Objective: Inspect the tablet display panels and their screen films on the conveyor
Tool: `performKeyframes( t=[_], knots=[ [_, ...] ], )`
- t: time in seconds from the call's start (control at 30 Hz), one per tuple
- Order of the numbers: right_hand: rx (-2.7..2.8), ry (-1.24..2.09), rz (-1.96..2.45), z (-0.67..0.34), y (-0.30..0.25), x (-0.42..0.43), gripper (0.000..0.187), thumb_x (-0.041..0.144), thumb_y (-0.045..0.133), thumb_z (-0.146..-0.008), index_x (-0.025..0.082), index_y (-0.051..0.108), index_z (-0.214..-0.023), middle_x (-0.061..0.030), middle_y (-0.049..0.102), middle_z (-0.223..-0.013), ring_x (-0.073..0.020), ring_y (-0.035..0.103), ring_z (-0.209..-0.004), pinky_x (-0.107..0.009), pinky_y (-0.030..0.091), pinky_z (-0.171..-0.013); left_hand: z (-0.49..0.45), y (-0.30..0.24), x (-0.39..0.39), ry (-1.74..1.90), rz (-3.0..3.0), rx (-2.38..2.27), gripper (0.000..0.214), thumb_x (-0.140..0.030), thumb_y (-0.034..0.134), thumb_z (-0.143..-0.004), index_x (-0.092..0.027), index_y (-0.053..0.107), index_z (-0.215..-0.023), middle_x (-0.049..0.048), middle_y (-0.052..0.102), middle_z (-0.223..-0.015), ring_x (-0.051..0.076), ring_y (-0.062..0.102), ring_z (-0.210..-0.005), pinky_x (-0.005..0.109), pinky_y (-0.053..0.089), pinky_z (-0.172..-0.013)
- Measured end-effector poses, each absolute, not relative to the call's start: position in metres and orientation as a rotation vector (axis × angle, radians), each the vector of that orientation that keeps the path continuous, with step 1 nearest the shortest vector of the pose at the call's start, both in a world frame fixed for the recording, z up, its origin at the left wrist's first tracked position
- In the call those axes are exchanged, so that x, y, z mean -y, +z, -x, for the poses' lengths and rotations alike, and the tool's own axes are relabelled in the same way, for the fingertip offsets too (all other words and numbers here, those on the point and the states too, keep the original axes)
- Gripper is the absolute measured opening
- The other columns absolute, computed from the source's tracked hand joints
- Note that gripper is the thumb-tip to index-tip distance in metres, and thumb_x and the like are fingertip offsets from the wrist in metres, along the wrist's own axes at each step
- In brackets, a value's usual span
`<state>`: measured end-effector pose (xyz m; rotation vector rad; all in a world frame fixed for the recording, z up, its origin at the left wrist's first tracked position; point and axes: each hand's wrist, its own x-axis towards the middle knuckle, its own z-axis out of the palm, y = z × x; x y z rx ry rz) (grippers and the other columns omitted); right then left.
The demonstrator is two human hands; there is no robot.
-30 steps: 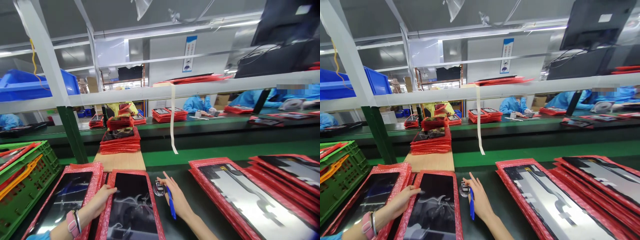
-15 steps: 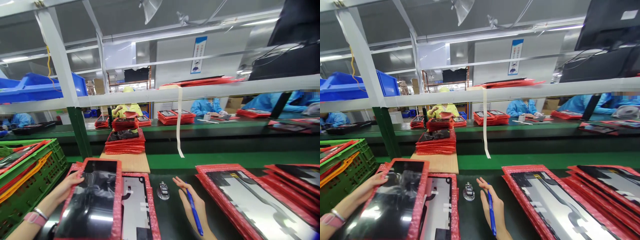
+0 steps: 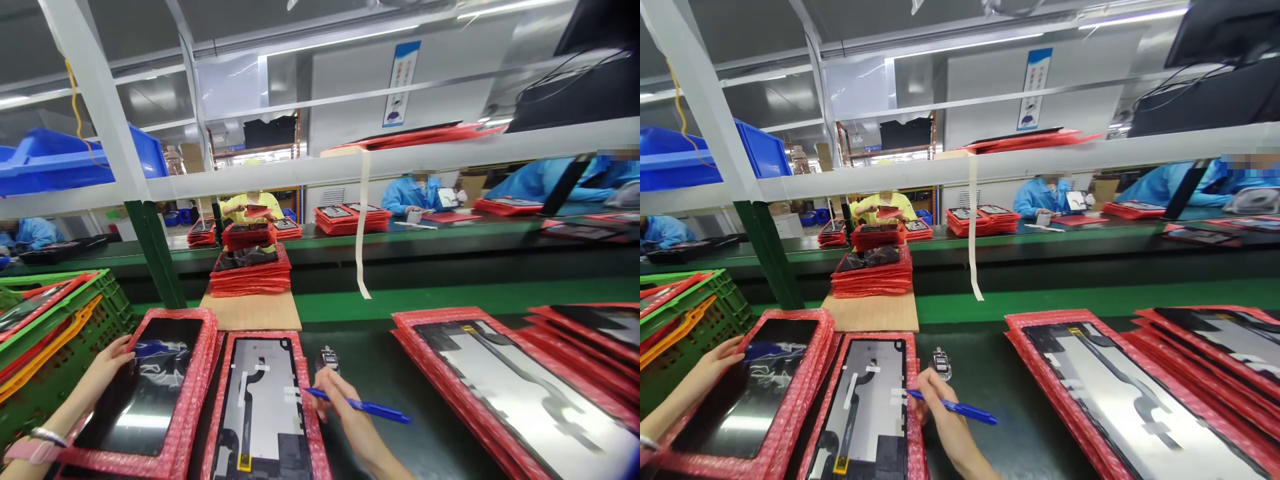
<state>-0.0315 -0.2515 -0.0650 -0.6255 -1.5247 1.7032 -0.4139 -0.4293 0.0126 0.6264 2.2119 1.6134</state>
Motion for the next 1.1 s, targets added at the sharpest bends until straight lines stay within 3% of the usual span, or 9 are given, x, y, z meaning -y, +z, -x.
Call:
performKeyframes(
  t=[0.07, 0.13, 0.2, 0.3, 0.4, 0.53, 0.8, 0.97, 1.1],
  knots=[
    [1.592, 1.685, 0.672, 0.037, -0.067, 0.258, 0.038, 0.056, 0.06, -0.077, 0.022, 0.049, -0.064, 0.003, 0.057, -0.052, -0.0126, 0.046, -0.044, -0.025, 0.036, -0.048, 0.402, 0.014, 0.423, 1.633, -0.696, -2.295, 0.04, -0.021, 0.067, -0.052, -0.022, 0.053, -0.089, 0.015, 0.064, -0.115, 0.039, 0.032, -0.135, 0.049, 0.02, -0.112],
    [1.663, 1.655, 0.713, 0.042, -0.07, 0.265, 0.031, 0.045, 0.066, -0.072, 0.021, 0.05, -0.061, 0.0028, 0.056, -0.052, -0.0126, 0.045, -0.046, -0.025, 0.034, -0.049, 0.38, 0.013, 0.417, 1.65, -0.812, -2.31, 0.043, -0.022, 0.066, -0.052, -0.022, 0.053, -0.093, 0.0149, 0.05, -0.135, 0.034, 0.017, -0.142, 0.042, 0.008, -0.115],
    [1.734, 1.604, 0.748, 0.047, -0.074, 0.271, 0.026, 0.036, 0.069, -0.065, 0.021, 0.049, -0.056, 0.0032, 0.054, -0.052, -0.0133, 0.045, -0.05, -0.025, 0.033, -0.051, 0.352, 0.009, 0.411, 1.623, -0.918, -2.25, 0.047, -0.027, 0.067, -0.055, -0.02, 0.054, -0.1, 0.0135, 0.044, -0.141, 0.032, 0.024, -0.139, 0.037, 0.011, -0.115],
    [1.832, 1.495, 0.799, 0.052, -0.079, 0.277, 0.028, 0.032, 0.065, -0.064, 0.022, 0.043, -0.05, 0.0048, 0.045, -0.049, -0.0131, 0.041, -0.051, -0.026, 0.03, -0.053, 0.307, -0.007, 0.402, 1.488, -0.982, -2.058, 0.05, -0.035, 0.068, -0.057, -0.019, 0.059, -0.103, 0.0125, 0.059, -0.123, 0.031, 0.051, -0.118, 0.038, 0.032, -0.106],
    [1.924, 1.392, 0.822, 0.056, -0.081, 0.28, 0.03, 0.032, 0.057, -0.066, 0.023, 0.036, -0.048, 0.0057, 0.039, -0.047, -0.0127, 0.036, -0.05, -0.026, 0.027, -0.053, 0.277, -0.031, 0.392, 1.357, -0.904, -1.916, 0.045, -0.032, 0.068, -0.05, -0.02, 0.062, -0.094, 0.0112, 0.067, -0.102, 0.029, 0.06, -0.097, 0.039, 0.044, -0.089],
    [2.009, 1.34, 0.791, 0.058, -0.078, 0.281, 0.028, 0.032, 0.052, -0.067, 0.023, 0.032, -0.049, 0.006, 0.036, -0.048, -0.012, 0.036, -0.049, -0.026, 0.026, -0.053, 0.268, -0.053, 0.38, 1.255, -0.744, -1.84, 0.047, -0.025, 0.066, -0.042, -0.018, 0.059, -0.088, 0.0116, 0.064, -0.101, 0.027, 0.058, -0.09, 0.038, 0.045, -0.082],
    [1.928, 1.402, 0.766, 0.056, -0.081, 0.28, 0.033, 0.032, 0.058, -0.066, 0.023, 0.032, -0.048, 0.0069, 0.035, -0.047, -0.0113, 0.035, -0.048, -0.026, 0.027, -0.053, 0.271, -0.042, 0.374, 1.244, -0.556, -1.739, 0.043, -0.023, 0.065, -0.054, -0.018, 0.056, -0.095, 0.0033, 0.059, -0.086, 0.017, 0.057, -0.079, 0.029, 0.044, -0.069],
    [1.716, 1.647, 0.737, 0.057, -0.091, 0.271, 0.045, 0.055, 0.062, -0.07, 0.023, 0.035, -0.052, 0.0074, 0.039, -0.043, -0.0097, 0.036, -0.043, -0.024, 0.033, -0.049, 0.26, -0.022, 0.363, 1.274, -0.527, -1.614, 0.042, -0.028, 0.075, -0.055, -0.017, 0.056, -0.09, 0.0018, 0.062, -0.075, 0.016, 0.059, -0.07, 0.028, 0.045, -0.065],
    [1.569, 1.848, 0.698, 0.056, -0.096, 0.266, 0.053, 0.067, 0.065, -0.065, 0.022, 0.039, -0.058, 0.0077, 0.046, -0.04, -0.0051, 0.03, -0.033, -0.019, 0.024, -0.037, 0.236, -0.021, 0.353, 1.293, -0.536, -1.496, 0.038, -0.027, 0.078, -0.051, -0.014, 0.061, -0.083, 0.0068, 0.068, -0.072, 0.02, 0.064, -0.067, 0.03, 0.048, -0.065]
  ],
)
